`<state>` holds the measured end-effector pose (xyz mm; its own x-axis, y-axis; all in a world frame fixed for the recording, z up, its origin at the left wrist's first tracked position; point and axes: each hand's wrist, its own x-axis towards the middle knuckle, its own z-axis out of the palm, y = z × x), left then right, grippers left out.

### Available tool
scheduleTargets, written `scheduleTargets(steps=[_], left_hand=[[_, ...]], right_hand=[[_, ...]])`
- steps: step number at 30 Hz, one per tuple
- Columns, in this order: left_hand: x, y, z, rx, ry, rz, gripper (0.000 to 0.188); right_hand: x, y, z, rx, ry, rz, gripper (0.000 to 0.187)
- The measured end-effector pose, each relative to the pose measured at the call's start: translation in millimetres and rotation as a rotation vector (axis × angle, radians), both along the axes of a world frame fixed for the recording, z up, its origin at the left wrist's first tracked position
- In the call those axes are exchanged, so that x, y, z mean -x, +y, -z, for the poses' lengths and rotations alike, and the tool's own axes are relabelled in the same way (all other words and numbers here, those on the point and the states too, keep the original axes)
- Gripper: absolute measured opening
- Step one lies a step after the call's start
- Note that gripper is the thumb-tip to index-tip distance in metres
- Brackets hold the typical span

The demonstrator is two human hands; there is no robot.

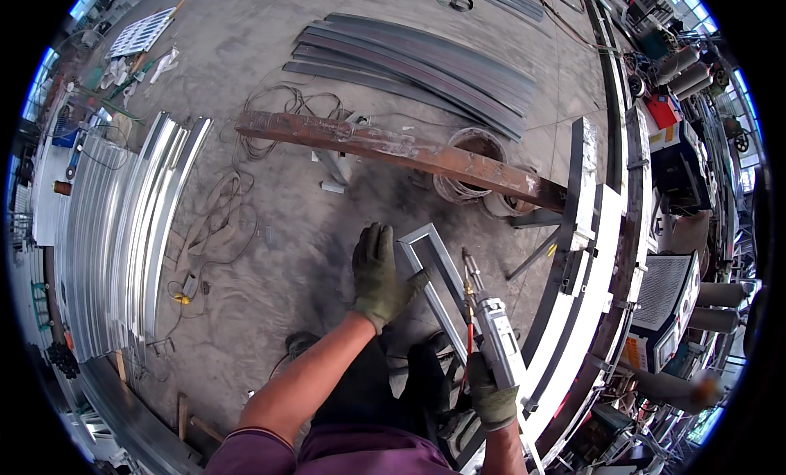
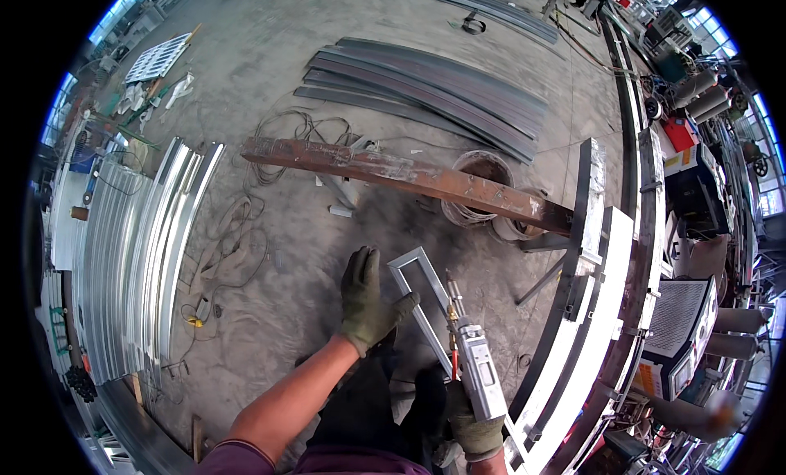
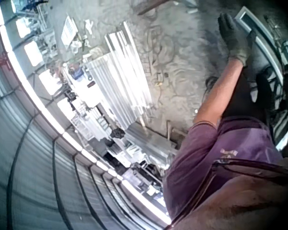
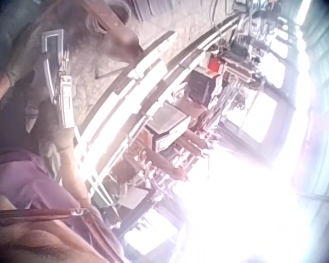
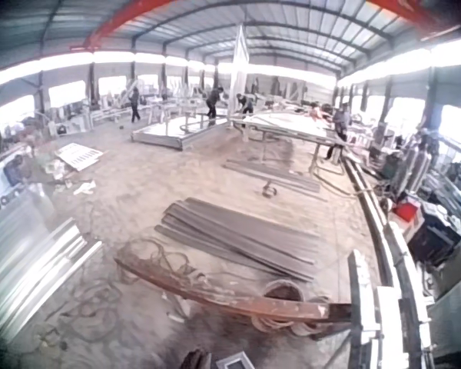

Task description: The person welds aluminum profiles together using a handheld welding torch. They position the pieces on a workbench, weld the joints, and reposition the frame to weld additional seams.

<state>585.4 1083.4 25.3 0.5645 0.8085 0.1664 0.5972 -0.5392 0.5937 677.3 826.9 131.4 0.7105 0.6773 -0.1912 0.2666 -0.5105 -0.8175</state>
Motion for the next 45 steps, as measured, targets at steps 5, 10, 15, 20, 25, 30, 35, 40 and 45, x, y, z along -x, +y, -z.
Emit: scheduleTargets(steps=[5,10,15,20,25,30,35,40,45], left_hand=[[-22,6,40,0.129,0.067,0.118,0.102],[-22,6,54,0.174,-0.103,0.141,0.09],[-23,6,59,0.142,-0.154,0.143,0.086],[-25,8,55,0.115,-0.16,0.154,0.086],[-21,12,47,0.18,-0.142,0.155,0.093],[-6,11,45,0.258,-0.227,0.031,0.097],[-9,10,47,0.358,-0.202,0.104,0.091],[-11,9,49,0.338,-0.217,0.089,0.083],[-12,6,52,0.422,-0.29,0.074,0.086]], right_hand=[[3,24,4,0.024,0.119,0.071,0.034],[7,37,20,0.045,0.131,0.119,0.029],[9,61,18,0.037,-0.05,-0.019,0.021],[12,73,15,0.079,-0.086,-0.039,0.026],[15,84,18,0.007,-0.114,0.011,0.018],[21,57,26,0.067,0.029,0.044,0.029],[19,49,26,0.06,-0.061,-0.018,0.019],[15,46,23,0.086,-0.091,-0.076,0.015],[10,52,21,0.128,-0.052,-0.02,0.025]])
